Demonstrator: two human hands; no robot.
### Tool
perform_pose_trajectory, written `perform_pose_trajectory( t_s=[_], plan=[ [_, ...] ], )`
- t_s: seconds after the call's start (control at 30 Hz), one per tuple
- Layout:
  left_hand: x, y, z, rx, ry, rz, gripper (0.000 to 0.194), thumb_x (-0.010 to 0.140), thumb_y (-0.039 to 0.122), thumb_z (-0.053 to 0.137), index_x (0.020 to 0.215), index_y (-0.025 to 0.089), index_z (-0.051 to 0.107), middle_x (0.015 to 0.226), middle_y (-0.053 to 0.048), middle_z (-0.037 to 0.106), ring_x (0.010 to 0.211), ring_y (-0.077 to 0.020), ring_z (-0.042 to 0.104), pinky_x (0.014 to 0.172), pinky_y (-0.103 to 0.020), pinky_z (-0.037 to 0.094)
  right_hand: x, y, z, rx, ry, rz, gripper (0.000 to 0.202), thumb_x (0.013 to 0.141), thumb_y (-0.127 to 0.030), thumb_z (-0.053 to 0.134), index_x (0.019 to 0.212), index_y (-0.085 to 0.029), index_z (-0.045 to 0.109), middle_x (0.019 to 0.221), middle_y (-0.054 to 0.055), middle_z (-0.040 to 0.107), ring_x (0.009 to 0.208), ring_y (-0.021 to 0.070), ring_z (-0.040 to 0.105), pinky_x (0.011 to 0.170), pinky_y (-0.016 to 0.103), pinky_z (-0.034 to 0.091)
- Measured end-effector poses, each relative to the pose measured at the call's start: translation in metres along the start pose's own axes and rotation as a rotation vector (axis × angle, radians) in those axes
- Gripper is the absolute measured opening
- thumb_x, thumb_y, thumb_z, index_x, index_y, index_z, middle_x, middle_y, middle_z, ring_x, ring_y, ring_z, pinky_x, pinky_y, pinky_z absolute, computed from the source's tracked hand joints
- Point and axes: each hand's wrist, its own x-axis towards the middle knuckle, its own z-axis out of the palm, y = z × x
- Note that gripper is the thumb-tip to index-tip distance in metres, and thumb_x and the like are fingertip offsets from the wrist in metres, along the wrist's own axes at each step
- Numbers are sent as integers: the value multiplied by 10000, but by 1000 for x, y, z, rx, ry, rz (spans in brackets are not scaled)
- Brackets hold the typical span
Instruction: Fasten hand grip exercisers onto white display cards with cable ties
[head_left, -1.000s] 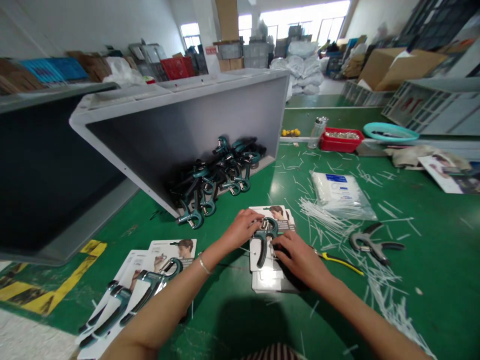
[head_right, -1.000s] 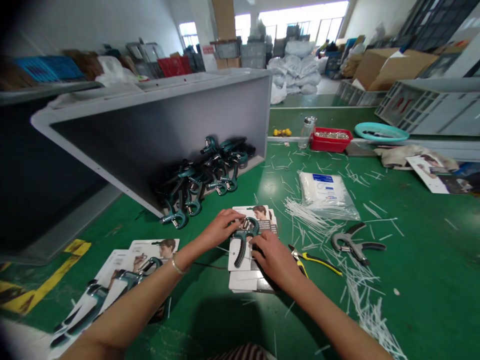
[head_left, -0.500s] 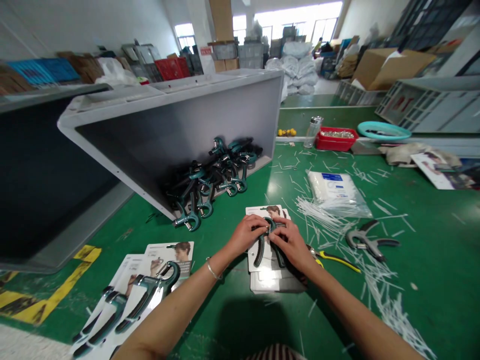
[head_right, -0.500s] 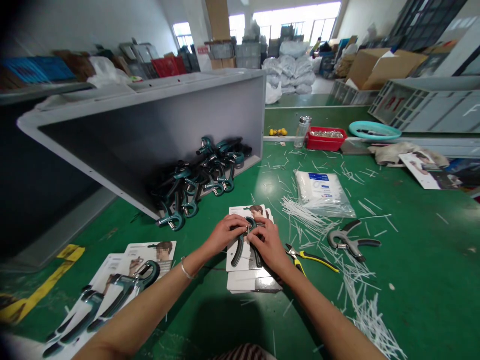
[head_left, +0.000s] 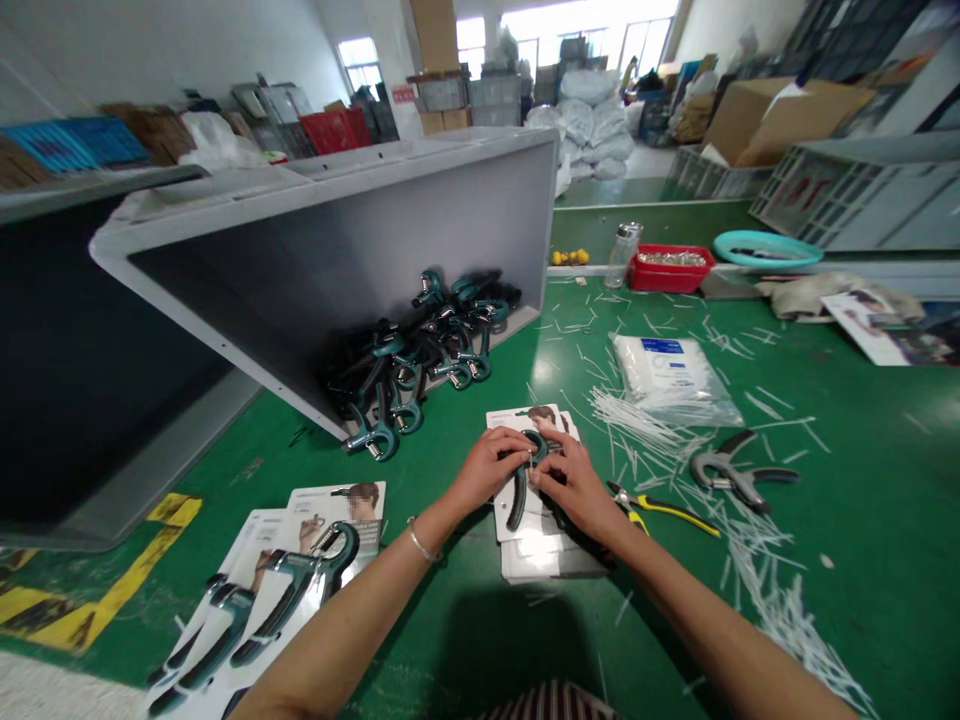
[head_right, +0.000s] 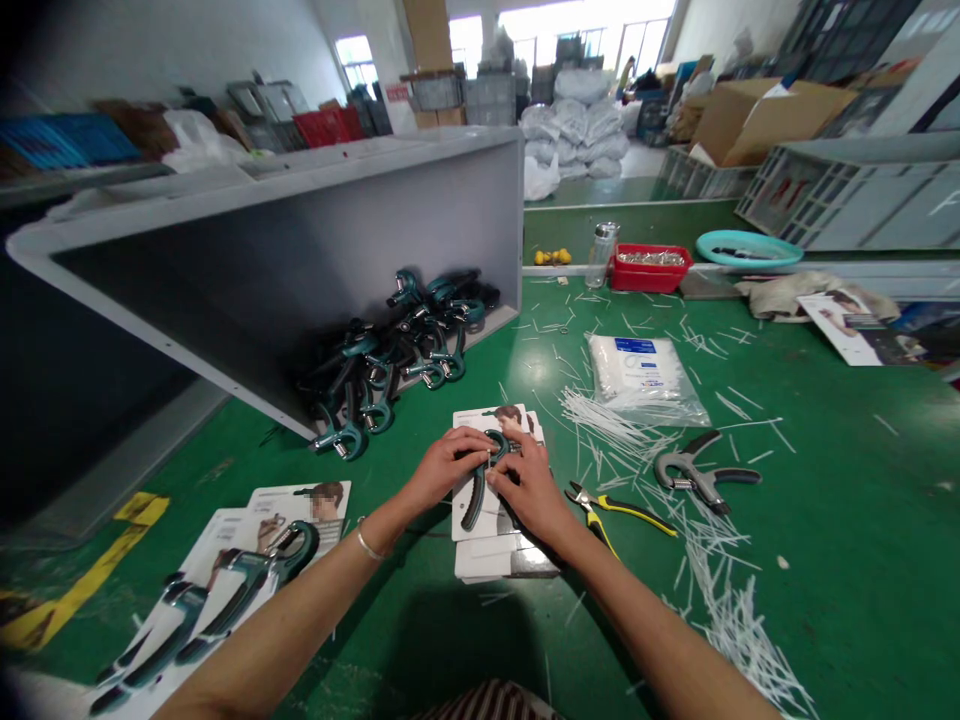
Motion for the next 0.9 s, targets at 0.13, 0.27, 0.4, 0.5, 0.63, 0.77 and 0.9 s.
perform_pose_trajectory(
  t_s=[0.13, 0.27, 0.4, 0.5, 0.63, 0.77, 0.9],
  plan=[
    [0, 1, 0, 7, 7, -12, 126, 864, 205, 666, 927, 216, 775, 1003, -61, 720, 1013, -213, 623, 980, -376, 422, 2, -1, 1, 2, -7, 20, 164, 877, -271, 631, 730, -204, 657, 1479, 85, 426, 1407, 296, 341, 1145, 531, 201],
    [-1, 0, 2, 7, 13, 6, 119, 861, 199, 669, 921, 215, 770, 994, -60, 720, 1008, -212, 625, 973, -382, 429, 7, 1, 3, -10, -4, 43, 153, 863, -272, 646, 727, -203, 669, 1432, 95, 470, 1388, 308, 364, 1135, 525, 214],
    [-2, -2, 0, 19, -15, 55, 103, 860, 187, 668, 898, 205, 762, 1002, -62, 715, 1010, -209, 621, 971, -379, 433, 15, 4, 4, -13, 25, 79, 160, 876, -310, 641, 765, -204, 687, 1329, 111, 553, 1332, 301, 431, 1104, 499, 268],
    [-1, -4, -2, -7, -20, 52, 109, 862, 182, 661, 912, 194, 757, 1001, -72, 709, 1001, -206, 627, 953, -360, 456, 18, 3, 3, -23, 9, 76, 161, 878, -319, 641, 771, -207, 689, 1326, 109, 560, 1323, 295, 438, 1097, 500, 271],
    [2, -5, -1, -54, 20, 3, 119, 872, 185, 643, 915, 190, 753, 966, -66, 701, 949, -189, 640, 909, -327, 481, 11, 1, -2, -24, -47, 27, 162, 882, -305, 629, 760, -209, 675, 1429, 91, 488, 1384, 296, 369, 1121, 516, 228],
    [4, -5, 2, -68, 50, -1, 116, 867, 197, 648, 901, 192, 759, 988, -69, 676, 975, -192, 628, 924, -329, 477, 6, 0, -5, -10, -60, 22, 163, 888, -304, 614, 767, -209, 669, 1462, 90, 460, 1407, 294, 343, 1133, 528, 213],
    [3, -5, 3, -76, 46, -6, 119, 866, 196, 652, 904, 192, 764, 995, -71, 666, 980, -191, 625, 921, -328, 474, 8, 1, -4, -15, -62, 40, 153, 878, -307, 626, 774, -210, 681, 1432, 102, 485, 1390, 298, 367, 1124, 531, 228]
  ],
)
